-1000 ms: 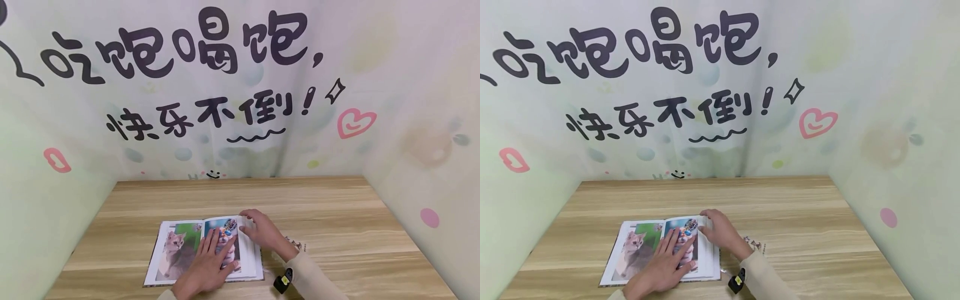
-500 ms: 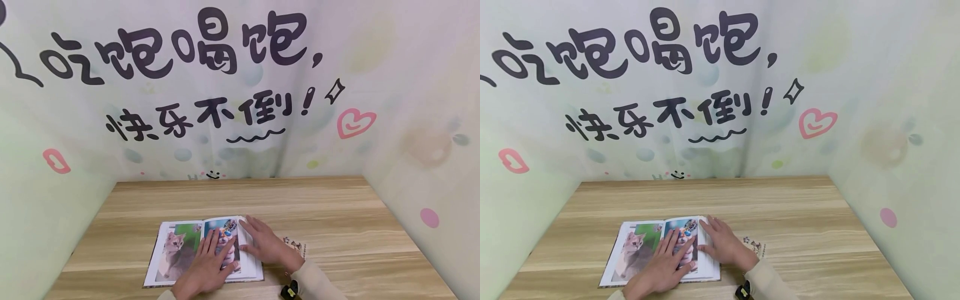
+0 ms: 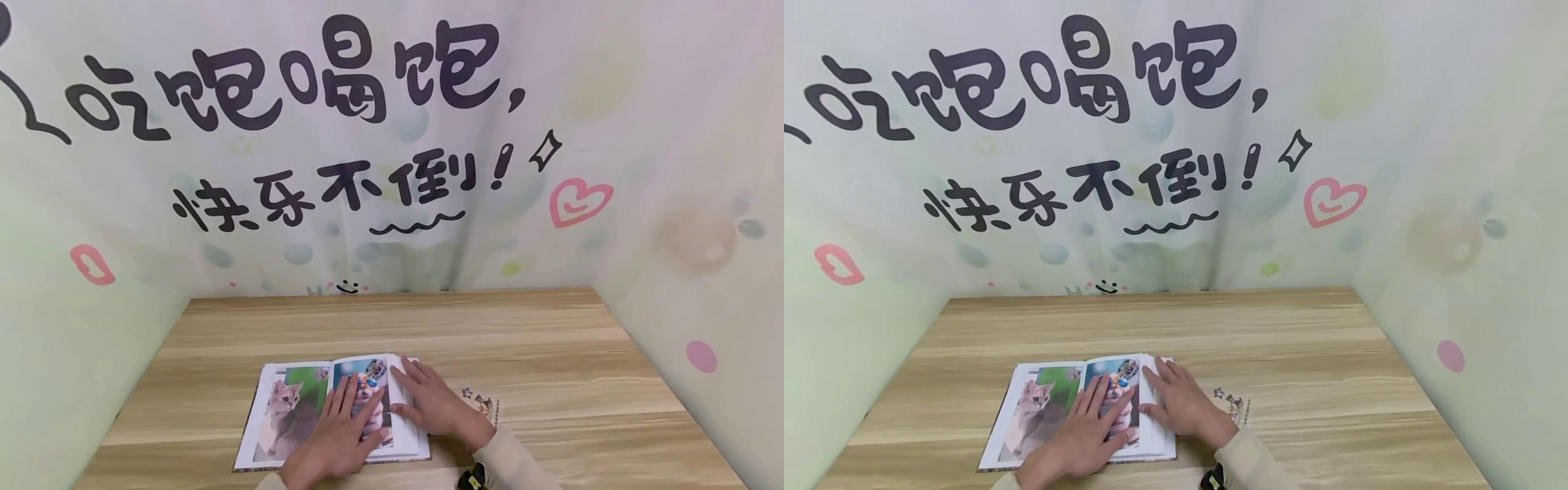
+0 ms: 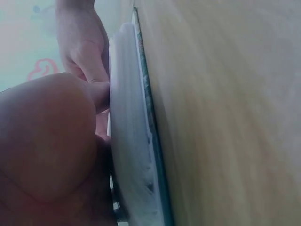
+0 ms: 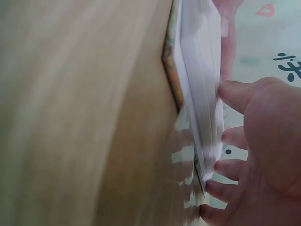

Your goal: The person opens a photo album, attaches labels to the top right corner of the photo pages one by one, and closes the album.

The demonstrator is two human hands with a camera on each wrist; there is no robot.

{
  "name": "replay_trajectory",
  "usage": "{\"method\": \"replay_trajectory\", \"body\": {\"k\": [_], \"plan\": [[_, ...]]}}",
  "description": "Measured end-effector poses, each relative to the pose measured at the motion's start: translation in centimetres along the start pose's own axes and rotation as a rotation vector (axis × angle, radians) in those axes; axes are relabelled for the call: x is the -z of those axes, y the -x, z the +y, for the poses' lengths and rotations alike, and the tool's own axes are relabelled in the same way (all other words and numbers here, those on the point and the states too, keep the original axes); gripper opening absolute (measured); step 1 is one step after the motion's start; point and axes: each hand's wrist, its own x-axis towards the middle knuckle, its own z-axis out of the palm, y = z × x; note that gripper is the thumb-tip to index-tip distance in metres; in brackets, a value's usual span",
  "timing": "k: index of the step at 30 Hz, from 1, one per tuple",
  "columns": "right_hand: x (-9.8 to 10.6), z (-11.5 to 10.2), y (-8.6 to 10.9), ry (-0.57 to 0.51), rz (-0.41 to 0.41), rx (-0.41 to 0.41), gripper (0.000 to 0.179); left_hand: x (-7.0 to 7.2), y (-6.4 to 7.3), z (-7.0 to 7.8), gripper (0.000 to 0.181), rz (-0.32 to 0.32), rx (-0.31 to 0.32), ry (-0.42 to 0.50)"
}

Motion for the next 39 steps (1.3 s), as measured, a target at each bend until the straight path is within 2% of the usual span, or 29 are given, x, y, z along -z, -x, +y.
{"method": "replay_trajectory", "body": {"k": [5,10,13,16,24,29,34,39], "plan": [[0.1,0.0,0.0,-0.012,-0.008,0.000,0.068,0.6,0.1,0.1,0.066,-0.009,-0.010,0.069],[0.3,-0.1,-0.2,-0.014,-0.021,-0.012,0.069,0.8,0.1,-0.5,0.066,0.014,-0.021,0.178],[0.4,-0.1,-0.2,-0.011,-0.028,-0.014,0.068,1.2,0.2,-1.0,0.067,0.078,-0.043,0.228],[0.4,0.0,-0.3,-0.016,-0.029,-0.014,0.068,1.8,0.3,-1.5,0.068,0.156,-0.027,0.251],[0.4,0.0,-0.2,-0.041,-0.041,-0.020,0.070,3.2,1.0,-4.0,0.063,0.348,0.119,0.285],[0.5,-0.1,-0.2,-0.050,-0.044,-0.019,0.071,4.8,2.0,-6.1,0.058,0.437,0.222,0.336],[0.5,-0.1,-0.2,-0.056,-0.056,-0.037,0.071,6.3,3.3,-7.9,0.059,0.430,0.349,0.411],[0.4,0.0,-0.3,-0.054,-0.058,-0.041,0.071,6.9,4.4,-9.5,0.061,0.405,0.428,0.383]]}}
